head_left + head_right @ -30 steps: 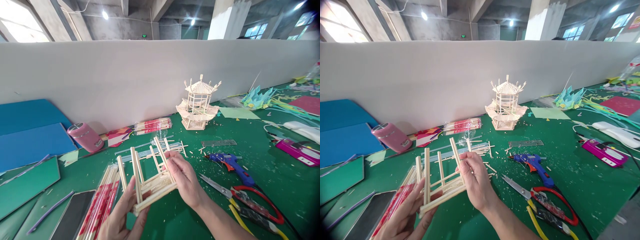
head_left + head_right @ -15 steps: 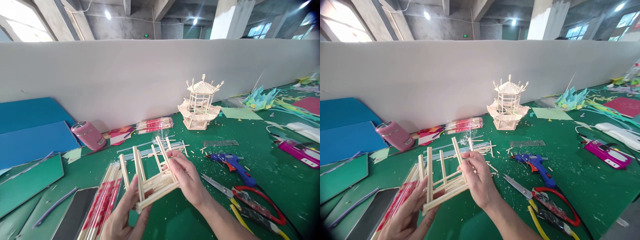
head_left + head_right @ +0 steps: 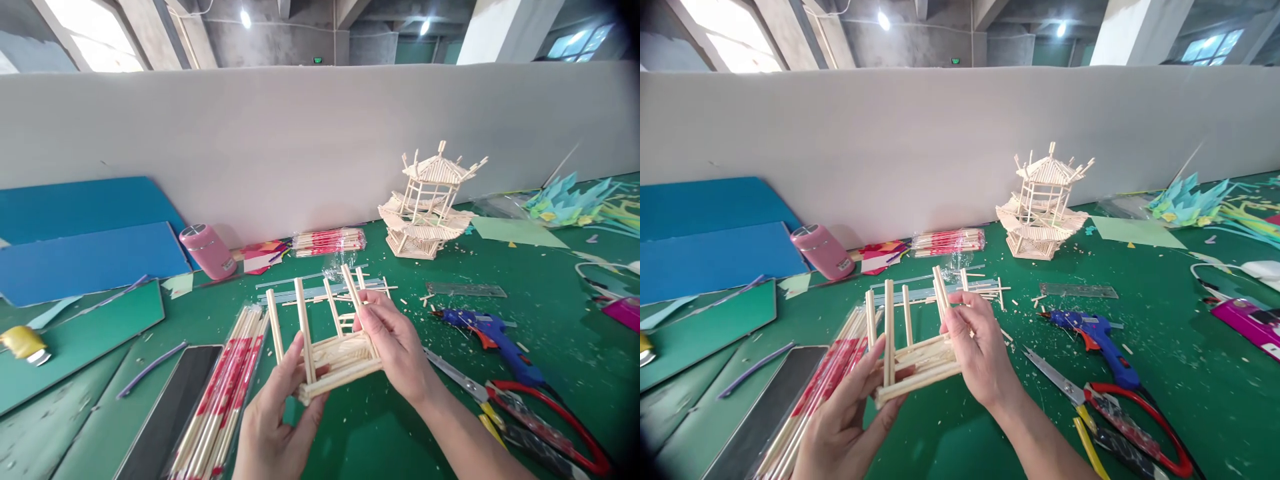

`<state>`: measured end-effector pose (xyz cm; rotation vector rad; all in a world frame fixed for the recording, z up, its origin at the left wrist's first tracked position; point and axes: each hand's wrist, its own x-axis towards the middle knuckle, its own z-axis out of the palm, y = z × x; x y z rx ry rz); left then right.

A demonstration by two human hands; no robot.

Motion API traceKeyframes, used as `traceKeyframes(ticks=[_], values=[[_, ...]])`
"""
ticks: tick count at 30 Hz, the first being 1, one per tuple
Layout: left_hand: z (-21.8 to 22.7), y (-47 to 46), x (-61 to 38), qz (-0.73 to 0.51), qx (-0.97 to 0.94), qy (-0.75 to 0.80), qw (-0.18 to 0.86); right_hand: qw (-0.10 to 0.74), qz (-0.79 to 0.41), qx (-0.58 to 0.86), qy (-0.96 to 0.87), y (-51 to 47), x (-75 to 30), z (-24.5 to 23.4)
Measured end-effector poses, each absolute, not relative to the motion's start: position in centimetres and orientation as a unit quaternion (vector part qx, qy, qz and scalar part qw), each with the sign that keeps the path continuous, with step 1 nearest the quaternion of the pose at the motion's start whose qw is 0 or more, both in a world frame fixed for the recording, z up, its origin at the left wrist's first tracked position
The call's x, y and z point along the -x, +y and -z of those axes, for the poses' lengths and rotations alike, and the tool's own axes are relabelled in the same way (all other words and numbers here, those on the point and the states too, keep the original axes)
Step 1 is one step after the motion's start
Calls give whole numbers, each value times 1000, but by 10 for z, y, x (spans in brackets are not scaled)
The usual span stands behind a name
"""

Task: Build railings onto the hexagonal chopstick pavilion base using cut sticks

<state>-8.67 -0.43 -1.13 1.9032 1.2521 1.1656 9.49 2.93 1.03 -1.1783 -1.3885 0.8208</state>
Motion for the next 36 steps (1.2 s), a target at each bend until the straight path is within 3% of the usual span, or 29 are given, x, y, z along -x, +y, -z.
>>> traceKeyframes(ticks=[36], values=[[10,-6,84,-448,-730,451,250,554,-344,494,-576,27,-94,-6]])
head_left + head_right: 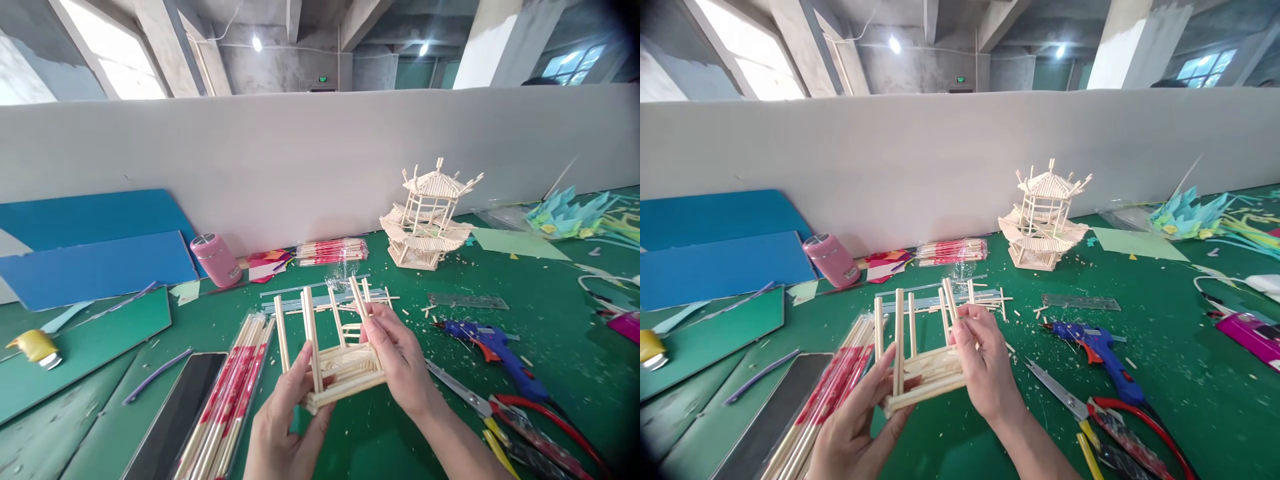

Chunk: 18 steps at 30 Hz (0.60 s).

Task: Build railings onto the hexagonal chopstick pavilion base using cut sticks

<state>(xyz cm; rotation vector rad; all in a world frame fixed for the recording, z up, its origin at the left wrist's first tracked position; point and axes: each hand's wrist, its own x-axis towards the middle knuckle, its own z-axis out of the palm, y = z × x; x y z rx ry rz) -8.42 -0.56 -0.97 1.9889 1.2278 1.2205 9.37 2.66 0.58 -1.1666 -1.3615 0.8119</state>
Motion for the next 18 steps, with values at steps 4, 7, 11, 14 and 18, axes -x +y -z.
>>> traceKeyframes(ticks=[4,7,11,14,18], values=[[13,-5,83,-469,-717,451,249,556,-344,493,-574,27,-93,-5],[15,-5,83,-475,-715,450,245,557,-343,494,-572,26,-93,-5],[13,-5,85,-441,-741,448,237,558,-339,499,-569,27,-92,-5],[10,-5,84,-438,-738,456,235,555,-339,505,-567,28,-92,-6],[7,-6,83,-447,-719,464,260,545,-350,519,-558,25,-97,-10]])
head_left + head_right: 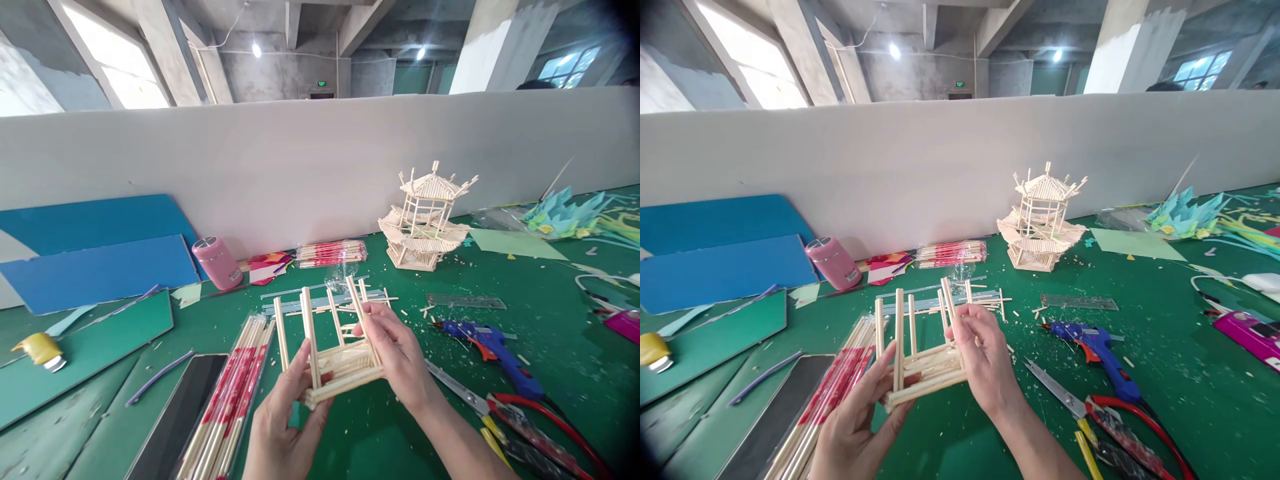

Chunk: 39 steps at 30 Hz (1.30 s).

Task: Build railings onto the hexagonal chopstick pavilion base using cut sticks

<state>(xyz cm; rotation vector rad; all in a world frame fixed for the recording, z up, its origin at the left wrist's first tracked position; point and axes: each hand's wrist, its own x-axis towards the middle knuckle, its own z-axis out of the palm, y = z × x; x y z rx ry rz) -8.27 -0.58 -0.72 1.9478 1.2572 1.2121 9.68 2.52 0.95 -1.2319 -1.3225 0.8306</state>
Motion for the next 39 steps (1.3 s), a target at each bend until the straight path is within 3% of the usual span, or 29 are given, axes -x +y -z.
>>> traceKeyframes(ticks=[7,17,23,30,33,39], values=[[14,-7,76,-495,-718,417,256,552,-335,568,-510,7,-115,-6],[7,-12,74,-428,-766,423,227,490,-322,675,-449,-20,-132,22],[7,-12,71,-448,-760,420,212,555,-292,657,-418,-35,-138,32],[1,-8,72,-421,-762,447,208,552,-293,650,-432,-52,-142,33],[-1,-5,74,-421,-751,458,222,607,-275,610,-429,-55,-142,29],[-1,2,80,-440,-691,487,302,721,-188,617,-253,-59,-196,21]])
